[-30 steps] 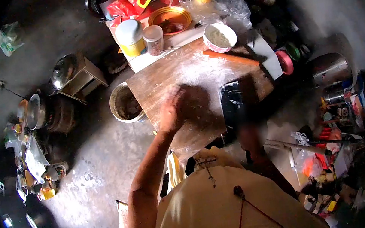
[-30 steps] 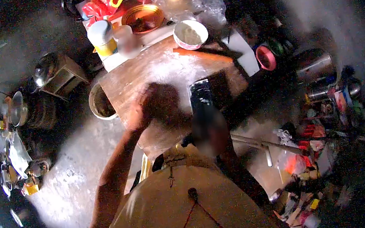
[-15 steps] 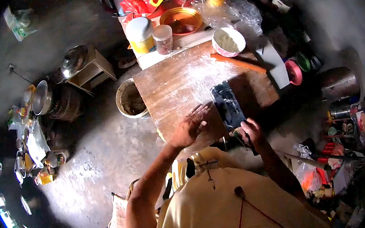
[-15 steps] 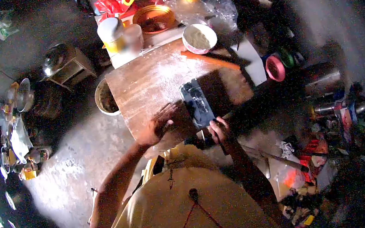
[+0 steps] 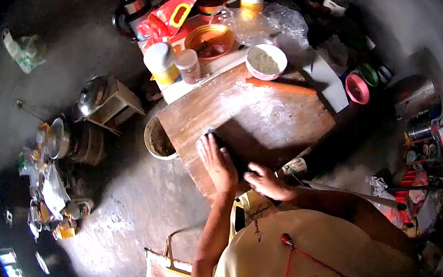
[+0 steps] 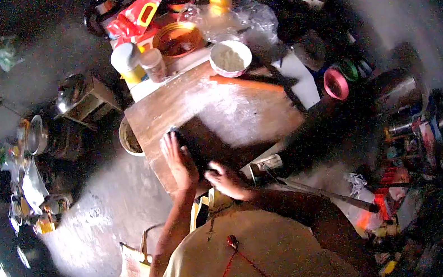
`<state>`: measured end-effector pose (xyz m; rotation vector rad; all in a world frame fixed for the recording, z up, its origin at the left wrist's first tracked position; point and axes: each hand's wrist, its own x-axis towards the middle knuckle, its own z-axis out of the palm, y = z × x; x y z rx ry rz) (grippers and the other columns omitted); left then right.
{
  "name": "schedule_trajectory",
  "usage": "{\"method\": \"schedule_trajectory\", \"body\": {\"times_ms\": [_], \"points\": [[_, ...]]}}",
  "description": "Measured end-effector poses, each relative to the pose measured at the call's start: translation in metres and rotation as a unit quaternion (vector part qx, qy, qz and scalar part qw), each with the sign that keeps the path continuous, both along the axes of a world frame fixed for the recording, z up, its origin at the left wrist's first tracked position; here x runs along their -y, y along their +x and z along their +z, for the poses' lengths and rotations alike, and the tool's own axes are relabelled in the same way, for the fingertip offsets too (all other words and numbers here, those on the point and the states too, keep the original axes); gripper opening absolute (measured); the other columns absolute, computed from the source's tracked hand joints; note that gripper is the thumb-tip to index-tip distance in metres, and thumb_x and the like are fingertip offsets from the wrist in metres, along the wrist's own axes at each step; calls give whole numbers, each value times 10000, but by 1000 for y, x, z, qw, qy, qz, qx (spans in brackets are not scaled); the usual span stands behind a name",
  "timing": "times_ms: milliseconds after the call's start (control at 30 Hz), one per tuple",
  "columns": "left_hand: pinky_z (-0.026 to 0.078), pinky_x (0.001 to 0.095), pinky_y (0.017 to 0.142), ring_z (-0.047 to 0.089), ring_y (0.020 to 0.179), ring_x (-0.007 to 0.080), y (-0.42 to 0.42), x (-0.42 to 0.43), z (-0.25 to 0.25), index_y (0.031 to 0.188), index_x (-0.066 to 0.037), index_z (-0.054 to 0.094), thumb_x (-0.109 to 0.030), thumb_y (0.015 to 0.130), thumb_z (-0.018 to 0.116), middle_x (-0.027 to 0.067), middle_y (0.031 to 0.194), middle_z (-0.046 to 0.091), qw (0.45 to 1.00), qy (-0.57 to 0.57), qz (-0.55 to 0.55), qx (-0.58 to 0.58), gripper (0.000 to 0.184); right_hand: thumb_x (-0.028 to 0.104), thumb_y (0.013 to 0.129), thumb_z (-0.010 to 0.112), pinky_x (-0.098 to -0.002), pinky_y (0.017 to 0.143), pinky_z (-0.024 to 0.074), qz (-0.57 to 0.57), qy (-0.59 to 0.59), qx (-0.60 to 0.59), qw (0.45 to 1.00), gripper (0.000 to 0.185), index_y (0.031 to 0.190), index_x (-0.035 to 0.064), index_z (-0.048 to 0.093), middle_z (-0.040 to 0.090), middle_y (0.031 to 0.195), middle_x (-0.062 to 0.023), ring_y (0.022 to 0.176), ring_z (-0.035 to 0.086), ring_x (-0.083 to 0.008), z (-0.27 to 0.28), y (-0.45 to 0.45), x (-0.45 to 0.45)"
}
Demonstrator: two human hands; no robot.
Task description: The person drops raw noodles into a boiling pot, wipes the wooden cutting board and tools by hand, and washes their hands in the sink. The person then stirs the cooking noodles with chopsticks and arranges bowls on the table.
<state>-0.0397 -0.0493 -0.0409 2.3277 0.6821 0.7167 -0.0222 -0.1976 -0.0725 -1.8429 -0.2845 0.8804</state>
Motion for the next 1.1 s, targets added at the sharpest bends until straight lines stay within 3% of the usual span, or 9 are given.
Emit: {"method": "schedule_trajectory", "body": {"times_ms": [33, 200, 333, 400, 533, 600, 733, 800, 1100], "points": [[153, 403, 1056, 208, 1283, 346, 0, -1, -3, 1303, -24, 318, -82, 859, 425, 210, 1364, 260, 997, -52, 21, 53, 460, 248, 830, 571, -342, 813, 448, 12, -4, -16, 1000, 443, 1138, -51, 460, 563, 1041, -224, 947, 567, -279, 4, -1, -8], [144, 342, 1048, 211, 1291, 256, 0, -13, 15, 1341, -41, 267, -185, 935, 341, 147, 1406, 212, 917, -289, 138, 239, 437, 229, 811, 583, -384, 692, 456, 130, 26, 188, 973, 373, 1069, -29, 503, 586, 892, -213, 784, 582, -328, 76, 5, -30], [253, 320, 1031, 335, 1217, 213, 12, -31, 13, 1288, -32, 344, -286, 925, 378, 119, 1284, 396, 667, -524, 161, 504, 444, 188, 828, 551, -402, 506, 420, 164, 94, 383, 904, 225, 923, 6, 460, 534, 654, -187, 591, 544, -362, 118, 7, -35], [287, 334, 1033, 390, 1171, 219, 20, -39, -12, 1243, -27, 386, -307, 916, 398, 125, 1240, 422, 634, -526, 81, 561, 431, 192, 827, 556, -406, 504, 417, 183, 82, 378, 904, 214, 896, 18, 452, 540, 660, -186, 611, 553, -366, 138, 12, -33], [298, 356, 1029, 453, 1109, 250, 33, -25, -2, 1197, 26, 419, -299, 917, 378, 139, 1215, 468, 551, -648, 77, 520, 431, 165, 842, 547, -289, 439, 359, 155, 166, 308, 924, 179, 831, 31, 429, 444, 583, -73, 467, 433, -150, 131, 28, -27], [324, 358, 994, 467, 1099, 241, 20, -14, 14, 1188, -4, 450, -270, 918, 368, 119, 1209, 491, 399, -786, 17, 471, 388, 183, 872, 513, -222, 403, 324, 120, 133, 60, 982, 153, 818, 59, 441, 441, 594, -10, 454, 399, -72, 131, 38, -16], [356, 348, 962, 463, 1114, 230, 13, 3, 11, 1248, -25, 410, -243, 913, 370, 98, 1235, 479, 442, -777, 12, 447, 401, 229, 893, 471, -187, 331, 296, 7, 222, -153, 963, 171, 835, 75, 425, 440, 596, 11, 416, 391, -45, 119, 63, -1], [311, 327, 1016, 347, 1230, 236, 10, 6, 13, 1300, -16, 319, -239, 921, 357, 144, 1340, 343, 283, -817, -117, 488, 442, 239, 884, 492, -190, 322, 290, -30, 239, -212, 947, 188, 828, 70, 432, 447, 613, 5, 408, 395, -52, 118, 75, 2], [245, 373, 1057, 251, 1278, 274, -30, -10, 39, 1307, 19, 271, -185, 906, 375, 176, 1373, 263, 250, -796, -84, 544, 461, 251, 860, 520, -204, 335, 311, -26, 171, -211, 962, 226, 815, 31, 497, 482, 614, -15, 417, 421, -76, 85, 117, 24]]}}
